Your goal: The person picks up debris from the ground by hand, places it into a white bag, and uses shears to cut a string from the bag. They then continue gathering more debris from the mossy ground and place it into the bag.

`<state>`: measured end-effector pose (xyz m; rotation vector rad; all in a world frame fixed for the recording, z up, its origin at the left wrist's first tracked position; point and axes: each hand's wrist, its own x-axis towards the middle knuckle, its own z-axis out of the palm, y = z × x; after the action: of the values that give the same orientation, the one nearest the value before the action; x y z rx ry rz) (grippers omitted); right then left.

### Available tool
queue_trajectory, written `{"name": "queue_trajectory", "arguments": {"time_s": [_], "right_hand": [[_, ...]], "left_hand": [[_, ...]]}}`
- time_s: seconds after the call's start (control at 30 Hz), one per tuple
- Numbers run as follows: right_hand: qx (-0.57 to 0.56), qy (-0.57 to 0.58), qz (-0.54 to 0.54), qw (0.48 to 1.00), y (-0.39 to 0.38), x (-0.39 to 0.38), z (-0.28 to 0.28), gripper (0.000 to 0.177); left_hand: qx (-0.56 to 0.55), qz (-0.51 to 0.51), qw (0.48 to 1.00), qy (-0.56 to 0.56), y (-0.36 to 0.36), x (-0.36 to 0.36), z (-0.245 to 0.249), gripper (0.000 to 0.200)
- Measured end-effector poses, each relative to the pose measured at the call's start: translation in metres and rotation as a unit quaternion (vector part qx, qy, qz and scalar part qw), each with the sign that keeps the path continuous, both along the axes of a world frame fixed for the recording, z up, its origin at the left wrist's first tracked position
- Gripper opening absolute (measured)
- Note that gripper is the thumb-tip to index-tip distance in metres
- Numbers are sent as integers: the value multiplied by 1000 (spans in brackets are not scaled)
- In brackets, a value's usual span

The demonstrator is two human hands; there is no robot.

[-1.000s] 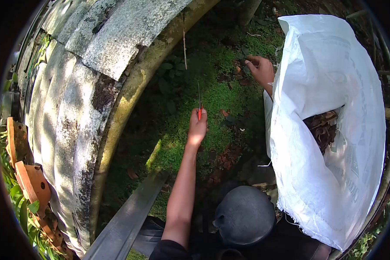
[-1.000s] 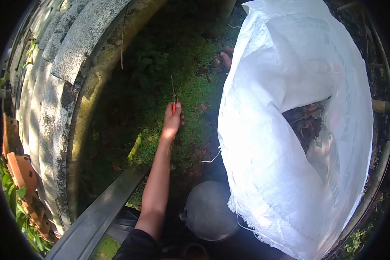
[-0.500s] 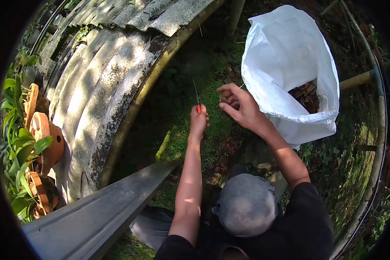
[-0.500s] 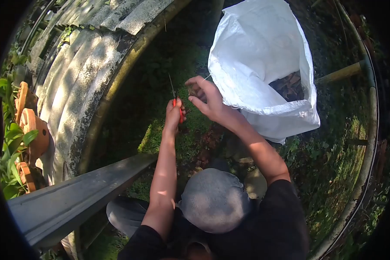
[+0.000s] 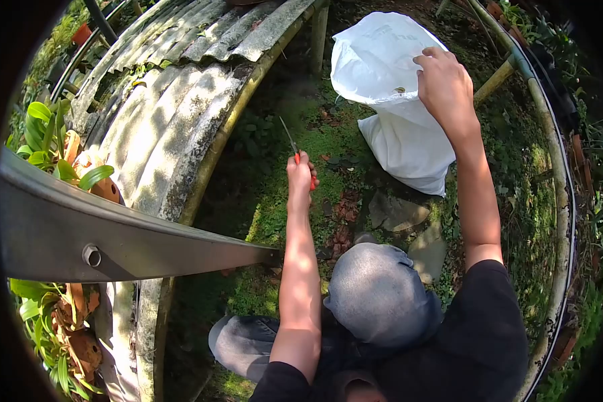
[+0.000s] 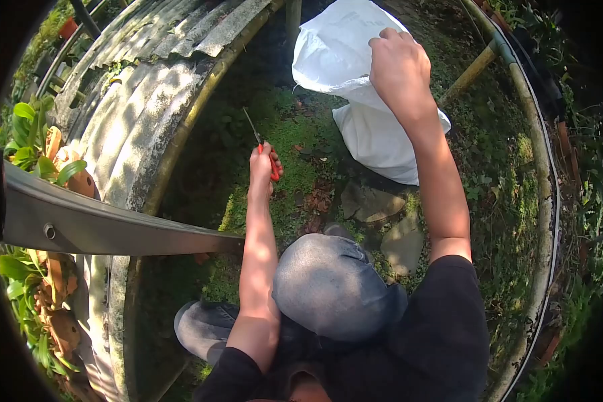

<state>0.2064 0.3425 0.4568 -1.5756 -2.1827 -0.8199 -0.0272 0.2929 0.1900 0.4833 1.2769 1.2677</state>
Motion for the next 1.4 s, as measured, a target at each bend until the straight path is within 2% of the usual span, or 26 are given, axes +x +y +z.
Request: {"name": "queue_trajectory", "arguments": {"time_s": [0.1, 0.13, 0.23, 0.3, 0.37, 0.4, 0.43, 0.5, 0.57, 0.63, 0.7, 0.77, 0.83, 0.87, 0.9, 0.93, 1.0, 1.03, 1.1, 1.17, 1.2, 1.23, 1.3, 1.33, 1.37, 1.4], "right_hand": [[82, 49, 63, 993, -12, 14, -3, 20], [158, 5, 66, 985, -17, 17, 1, 29], [215, 131, -7, 968, -28, 11, 6, 37], [63, 199, -88, 974, -24, 42, -2, 41], [-103, 256, -159, 948, -23, 67, -4, 40], [-137, 269, -126, 945, -22, 77, -12, 37], [-139, 269, -89, 949, -22, 87, -21, 35], [-146, 268, -18, 952, -21, 104, -34, 31], [-201, 316, 39, 926, -28, 118, -37, 31], [-199, 324, 48, 924, -39, 136, -46, 23], [-234, 349, 5, 907, -61, 147, -36, 21], [-281, 373, -56, 883, -87, 160, -22, 21], [-294, 430, -96, 848, -113, 169, -14, 23], [-268, 485, -103, 826, -125, 172, -16, 26], [-298, 516, -158, 788, -139, 172, -7, 29], [-277, 544, -177, 772, -151, 171, 7, 25], [-246, 561, -209, 762, -170, 168, 28, 22], [-213, 539, -201, 790, -177, 166, 33, 21], [-229, 568, -222, 759, -191, 160, 58, 23], [-164, 579, -216, 769, -202, 157, 79, 19], [-138, 588, -214, 767, -207, 159, 87, 18], [-113, 598, -216, 763, -214, 157, 95, 18], [-110, 636, -233, 727, -231, 151, 119, 12], [-119, 657, -231, 708, -240, 148, 135, 11], [-129, 677, -229, 687, -251, 142, 144, 12], [-101, 695, -180, 689, -262, 131, 140, 11]], "left_hand": [[31, -13, 999, -16, 0, 10, 13, 26], [38, -18, 999, -28, 3, 12, 15, 26], [58, -18, 997, -57, 8, 23, 29, 29], [69, -23, 995, -66, 11, 32, 36, 27], [86, -33, 993, -72, 13, 40, 38, 41], [93, -34, 992, -76, 14, 44, 45, 46], [95, -39, 991, -81, 15, 48, 51, 51], [90, -51, 994, -20, 15, 47, 63, 67], [98, -72, 992, -14, 23, 46, 78, 84], [68, -67, 995, -9, 44, 58, 105, 88], [38, -101, 994, 19, 62, 82, 138, 91], [27, -153, 988, -17, 79, 101, 162, 78], [-2, -203, 976, 80, 81, 134, 197, 63], [-26, -216, 974, 64, 78, 147, 212, 55], [-51, -228, 971, 48, 72, 161, 226, 46], [-72, -239, 968, 32, 68, 174, 240, 38], [-87, -249, 964, 30, 58, 194, 262, 39], [-93, -255, 962, 29, 53, 201, 270, 39], [-45, -264, 963, 41, 42, 212, 270, 31], [-12, -247, 968, 47, 29, 218, 277, 29], [15, -223, 974, -43, 14, 224, 297, 28], [24, -271, 961, -44, 4, 214, 305, 24], [-24, -215, 976, -31, -18, 206, 335, 38], [12, -238, 969, -72, -31, 199, 347, 50], [3, -252, 964, -80, -34, 189, 345, 51], [0, -254, 967, -27, -46, 192, 359, 50]]}}
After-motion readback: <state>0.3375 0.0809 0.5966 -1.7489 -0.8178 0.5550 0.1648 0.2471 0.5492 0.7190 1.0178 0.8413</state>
